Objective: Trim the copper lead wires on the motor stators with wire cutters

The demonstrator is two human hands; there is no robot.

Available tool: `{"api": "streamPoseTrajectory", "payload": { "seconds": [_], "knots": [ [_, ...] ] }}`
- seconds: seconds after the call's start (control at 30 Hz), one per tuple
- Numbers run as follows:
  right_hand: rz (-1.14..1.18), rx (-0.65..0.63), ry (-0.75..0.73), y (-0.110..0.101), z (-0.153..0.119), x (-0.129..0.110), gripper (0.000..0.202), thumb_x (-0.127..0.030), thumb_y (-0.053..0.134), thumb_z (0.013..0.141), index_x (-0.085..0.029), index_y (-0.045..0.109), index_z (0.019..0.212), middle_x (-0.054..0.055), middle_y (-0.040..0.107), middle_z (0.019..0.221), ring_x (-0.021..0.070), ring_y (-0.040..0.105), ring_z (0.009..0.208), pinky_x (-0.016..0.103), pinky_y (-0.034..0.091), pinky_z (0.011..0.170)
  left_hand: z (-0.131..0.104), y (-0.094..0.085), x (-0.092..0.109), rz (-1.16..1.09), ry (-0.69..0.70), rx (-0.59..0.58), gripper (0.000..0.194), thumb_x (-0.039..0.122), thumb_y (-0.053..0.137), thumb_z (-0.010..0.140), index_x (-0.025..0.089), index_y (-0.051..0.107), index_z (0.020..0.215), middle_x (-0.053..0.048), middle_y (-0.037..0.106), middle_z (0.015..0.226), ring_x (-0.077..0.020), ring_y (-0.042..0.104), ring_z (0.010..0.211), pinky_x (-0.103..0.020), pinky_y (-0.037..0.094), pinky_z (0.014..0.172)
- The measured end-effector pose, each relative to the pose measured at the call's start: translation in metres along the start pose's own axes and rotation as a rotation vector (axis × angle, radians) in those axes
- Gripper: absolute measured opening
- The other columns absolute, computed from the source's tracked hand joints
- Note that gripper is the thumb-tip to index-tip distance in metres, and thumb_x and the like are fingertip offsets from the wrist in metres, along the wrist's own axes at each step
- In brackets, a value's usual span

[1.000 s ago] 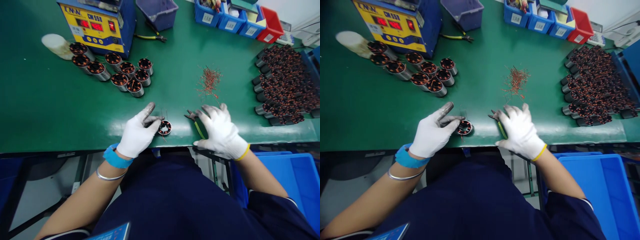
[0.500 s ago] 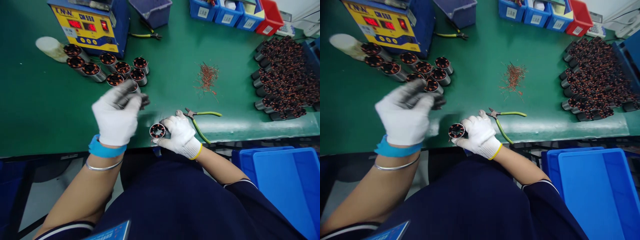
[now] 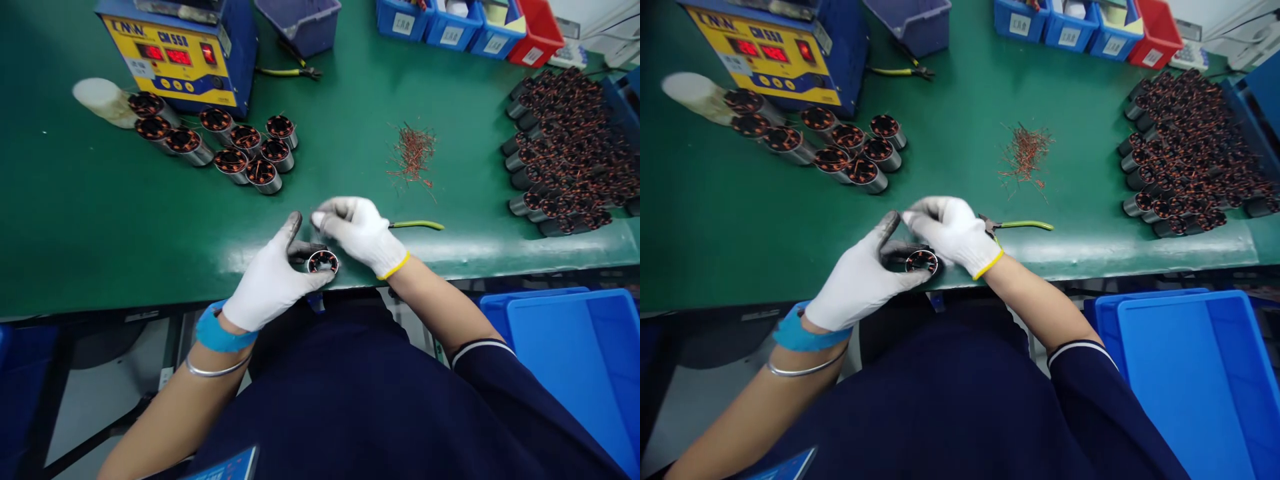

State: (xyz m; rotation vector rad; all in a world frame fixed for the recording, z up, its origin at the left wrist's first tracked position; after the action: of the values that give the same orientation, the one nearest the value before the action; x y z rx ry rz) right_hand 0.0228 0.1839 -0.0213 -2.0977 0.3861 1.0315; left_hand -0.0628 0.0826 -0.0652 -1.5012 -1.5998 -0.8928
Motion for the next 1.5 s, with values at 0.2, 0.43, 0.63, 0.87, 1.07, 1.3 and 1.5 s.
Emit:
{"api": "streamPoseTrajectory", "payload": {
  "seconds": [0.2, 0.43, 0.63, 0.87, 1.07, 1.3, 1.5],
  "knots": [
    [-0.238, 0.102, -0.129, -0.059, -0.028, -0.018, 0.055, -0.060, 0.046, 0.092, -0.015, 0.065, 0.118, 0.010, 0.069, 0.111, 0.0220, 0.066, 0.101, 0.043, 0.055, 0.090, 0.007, -0.001, -0.003, -0.107, -0.008, -0.015, 0.119, 0.032, 0.086, 0.064, 0.014, 0.020, 0.161, -0.016, 0.069, 0.125, -0.0295, 0.069, 0.110, -0.043, 0.056, 0.097],
    [-1.109, -0.022, 0.071, -0.115, -0.105, 0.047, 0.132, -0.078, 0.076, 0.049, -0.004, 0.037, 0.152, 0.030, 0.031, 0.157, 0.0491, 0.026, 0.145, 0.065, 0.027, 0.116, 0.023, 0.011, -0.003, -0.432, 0.071, -0.092, 0.098, 0.032, 0.078, 0.075, 0.009, 0.029, 0.157, -0.020, 0.071, 0.117, -0.0322, 0.067, 0.116, -0.054, 0.050, 0.105],
    [-1.225, -0.153, 0.149, -0.124, -0.104, 0.043, 0.080, -0.050, 0.059, 0.080, -0.016, 0.042, 0.150, 0.018, 0.057, 0.138, 0.0357, 0.054, 0.119, 0.048, 0.051, 0.090, 0.022, 0.011, -0.003, -0.532, 0.137, -0.028, 0.085, 0.031, 0.074, 0.076, 0.010, 0.039, 0.150, -0.019, 0.073, 0.109, -0.0298, 0.072, 0.105, -0.050, 0.056, 0.098],
    [-1.435, -0.183, 0.117, -0.105, -0.079, 0.024, 0.051, -0.037, 0.060, 0.073, -0.018, 0.064, 0.120, 0.015, 0.063, 0.107, 0.0318, 0.059, 0.090, 0.037, 0.041, 0.063, 0.021, 0.009, -0.007, -0.535, 0.205, -0.043, 0.082, 0.031, 0.072, 0.079, 0.014, 0.039, 0.151, -0.017, 0.073, 0.111, -0.0292, 0.073, 0.103, -0.050, 0.056, 0.100],
    [-1.439, -0.050, 0.084, -0.095, -0.061, 0.026, 0.034, -0.030, 0.053, 0.084, -0.015, 0.062, 0.113, 0.016, 0.061, 0.106, 0.0316, 0.056, 0.093, 0.037, 0.036, 0.066, 0.021, 0.012, -0.007, -0.513, 0.273, -0.042, 0.081, 0.032, 0.068, 0.084, 0.020, 0.031, 0.156, -0.016, 0.072, 0.117, -0.0266, 0.072, 0.105, -0.047, 0.056, 0.100],
    [-1.303, -0.233, -0.094, -0.068, -0.049, 0.014, 0.035, -0.027, 0.051, 0.088, -0.019, 0.061, 0.120, 0.011, 0.064, 0.115, 0.0290, 0.056, 0.099, 0.036, 0.038, 0.072, 0.022, 0.012, -0.005, -0.475, 0.315, -0.012, 0.081, 0.033, 0.068, 0.083, 0.016, 0.034, 0.155, -0.016, 0.072, 0.115, -0.0270, 0.070, 0.110, -0.043, 0.056, 0.101],
    [-1.364, -0.276, 0.098, -0.074, -0.047, 0.004, 0.043, -0.030, 0.036, 0.096, -0.028, 0.051, 0.136, 0.007, 0.065, 0.119, 0.0237, 0.063, 0.082, 0.030, 0.032, 0.060, 0.024, 0.015, -0.007, -0.479, 0.402, -0.048, 0.080, 0.031, 0.064, 0.089, 0.011, 0.028, 0.157, -0.017, 0.072, 0.115, -0.0249, 0.072, 0.106, -0.041, 0.059, 0.096]
  ]
}}
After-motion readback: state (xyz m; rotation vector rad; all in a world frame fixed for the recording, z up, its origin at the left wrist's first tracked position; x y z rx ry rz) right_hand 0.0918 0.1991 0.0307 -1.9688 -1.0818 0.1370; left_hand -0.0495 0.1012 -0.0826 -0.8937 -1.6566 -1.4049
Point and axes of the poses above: each hand's wrist, its own z-axis towards the middle knuckle, its own y-axis out of the palm, x = y × z, the point moved 8 cm from there along z, towards the middle knuckle
